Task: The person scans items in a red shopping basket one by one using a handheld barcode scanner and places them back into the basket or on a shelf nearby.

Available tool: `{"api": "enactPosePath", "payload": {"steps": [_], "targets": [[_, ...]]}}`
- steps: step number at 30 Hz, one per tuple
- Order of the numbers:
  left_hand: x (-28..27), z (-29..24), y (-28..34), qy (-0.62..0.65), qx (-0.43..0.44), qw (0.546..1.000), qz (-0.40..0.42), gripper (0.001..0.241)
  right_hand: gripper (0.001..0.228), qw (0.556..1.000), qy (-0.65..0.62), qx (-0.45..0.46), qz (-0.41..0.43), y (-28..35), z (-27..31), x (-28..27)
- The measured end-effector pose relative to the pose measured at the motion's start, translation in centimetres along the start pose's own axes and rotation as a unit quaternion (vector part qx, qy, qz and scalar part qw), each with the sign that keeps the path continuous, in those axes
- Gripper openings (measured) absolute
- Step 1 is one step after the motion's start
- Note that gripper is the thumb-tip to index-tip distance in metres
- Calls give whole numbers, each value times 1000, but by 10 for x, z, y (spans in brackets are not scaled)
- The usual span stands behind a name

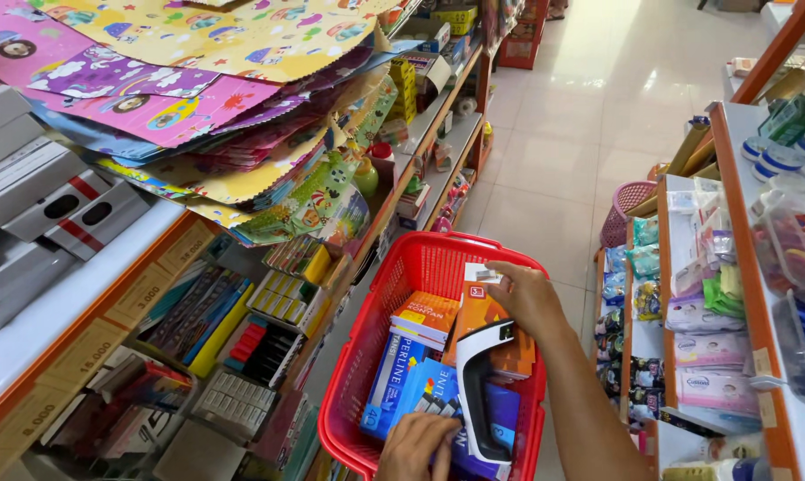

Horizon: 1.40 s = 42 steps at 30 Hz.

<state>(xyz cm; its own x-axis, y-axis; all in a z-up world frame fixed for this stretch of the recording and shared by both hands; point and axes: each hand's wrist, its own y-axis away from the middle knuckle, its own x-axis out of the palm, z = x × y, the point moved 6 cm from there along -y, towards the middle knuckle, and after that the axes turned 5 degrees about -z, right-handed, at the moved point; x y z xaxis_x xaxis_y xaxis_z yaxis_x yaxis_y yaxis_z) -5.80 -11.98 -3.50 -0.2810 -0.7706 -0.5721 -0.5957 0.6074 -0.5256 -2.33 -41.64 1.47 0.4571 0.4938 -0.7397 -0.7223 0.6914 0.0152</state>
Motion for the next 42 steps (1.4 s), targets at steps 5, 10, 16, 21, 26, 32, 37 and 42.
{"api": "enactPosePath", "payload": {"steps": [5, 10, 16, 21, 26, 32, 37, 42], "targets": [[-1, -2, -4, 0, -33, 999, 13, 21, 37, 1000, -25, 8, -12, 15, 11, -19], [-15, -14, -12, 27, -21, 996, -79, 17, 31, 991, -63, -67, -100, 47, 21, -46], [-28, -13, -22, 85, -157, 982, -68, 26, 27, 972, -31, -163, -164, 117, 60, -48], [-29, 1, -28, 181, -376, 908, -39, 42, 33, 980, -50, -134, -138, 152, 47, -6], [-37, -10, -42, 217, -415, 883, 13, 53, 30, 987, -72, -98, -109, 170, 42, 26], [-38, -11, -44, 241, -439, 865, 38, 53, 32, 988, -63, -95, -103, 181, 30, 48], [-32, 2, -40, 245, -397, 884, 41, 50, 28, 975, -74, -152, -142, 192, 39, 52], [-36, 11, -41, 279, -380, 881, 40, 42, 30, 965, -125, -174, -151, 203, 58, 50]]}}
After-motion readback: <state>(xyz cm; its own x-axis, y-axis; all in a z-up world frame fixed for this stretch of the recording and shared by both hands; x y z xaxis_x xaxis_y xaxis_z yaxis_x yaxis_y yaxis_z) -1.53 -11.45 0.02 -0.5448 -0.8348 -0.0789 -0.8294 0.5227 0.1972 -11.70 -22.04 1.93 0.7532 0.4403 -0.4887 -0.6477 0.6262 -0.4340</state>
